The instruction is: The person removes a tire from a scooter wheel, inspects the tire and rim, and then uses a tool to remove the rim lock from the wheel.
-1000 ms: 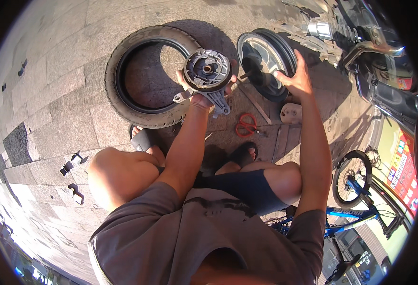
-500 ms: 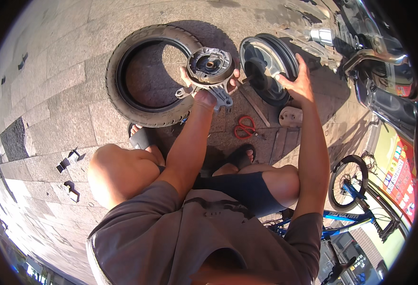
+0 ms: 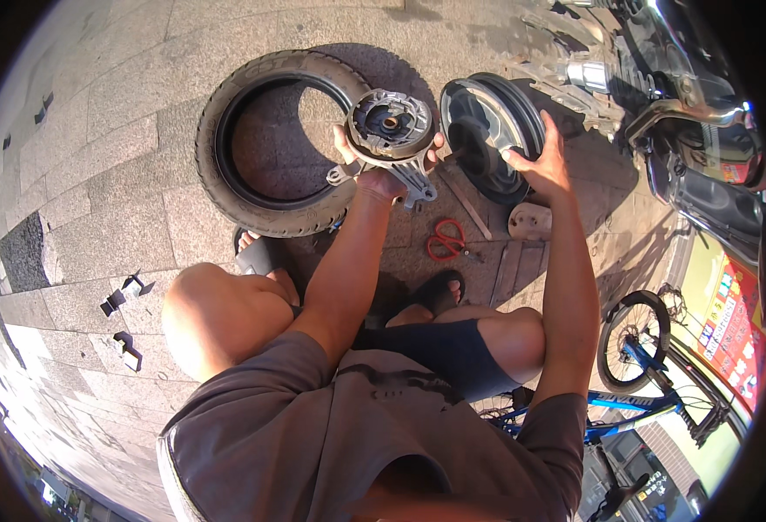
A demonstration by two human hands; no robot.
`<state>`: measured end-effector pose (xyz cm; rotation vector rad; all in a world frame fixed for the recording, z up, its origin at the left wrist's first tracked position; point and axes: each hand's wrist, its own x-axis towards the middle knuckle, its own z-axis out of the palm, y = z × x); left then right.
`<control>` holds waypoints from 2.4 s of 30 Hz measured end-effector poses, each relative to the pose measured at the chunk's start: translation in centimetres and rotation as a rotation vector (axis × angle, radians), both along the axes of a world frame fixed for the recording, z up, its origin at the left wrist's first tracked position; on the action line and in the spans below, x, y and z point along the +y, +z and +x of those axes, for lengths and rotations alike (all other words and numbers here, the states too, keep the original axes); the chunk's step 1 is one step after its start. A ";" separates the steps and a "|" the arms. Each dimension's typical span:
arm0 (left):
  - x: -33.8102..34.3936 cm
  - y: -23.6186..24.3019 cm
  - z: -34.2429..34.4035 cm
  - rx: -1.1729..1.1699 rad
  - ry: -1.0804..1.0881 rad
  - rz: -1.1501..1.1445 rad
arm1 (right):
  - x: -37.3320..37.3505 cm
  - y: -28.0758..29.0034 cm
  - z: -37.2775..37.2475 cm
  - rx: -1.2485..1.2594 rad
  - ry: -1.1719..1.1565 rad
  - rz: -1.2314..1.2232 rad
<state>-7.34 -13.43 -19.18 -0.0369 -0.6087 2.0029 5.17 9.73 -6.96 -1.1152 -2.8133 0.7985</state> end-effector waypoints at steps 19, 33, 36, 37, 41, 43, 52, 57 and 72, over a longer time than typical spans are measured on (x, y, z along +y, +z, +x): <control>1.0 1.5 -0.1 0.061 0.054 -0.605 | -3.8 4.1 -4.4 0.406 0.315 0.241; 0.0 6.8 -4.3 -0.122 0.267 0.201 | -7.6 8.0 -3.7 0.341 0.356 -0.016; -0.6 7.9 -5.0 -0.169 0.271 0.188 | -7.8 8.4 -4.1 0.267 0.314 -0.021; -0.6 7.7 -5.2 -0.158 0.248 0.251 | -7.8 8.4 -4.2 0.256 0.304 -0.014; -0.9 8.2 -6.2 -0.175 0.255 0.293 | -8.3 9.0 -4.4 0.256 0.253 -0.011; -1.0 7.5 -6.9 -0.095 0.169 0.424 | -8.6 9.0 -4.5 0.243 0.225 -0.029; -3.6 2.8 -6.3 0.143 0.334 -0.680 | -7.6 6.6 -5.5 0.139 0.293 -0.042; -3.0 3.3 -5.7 0.057 0.268 -0.516 | -7.4 6.2 -5.0 0.158 0.221 -0.106; -1.2 -4.5 -3.2 0.285 0.068 -0.696 | -1.2 2.5 -0.1 0.300 -0.058 0.087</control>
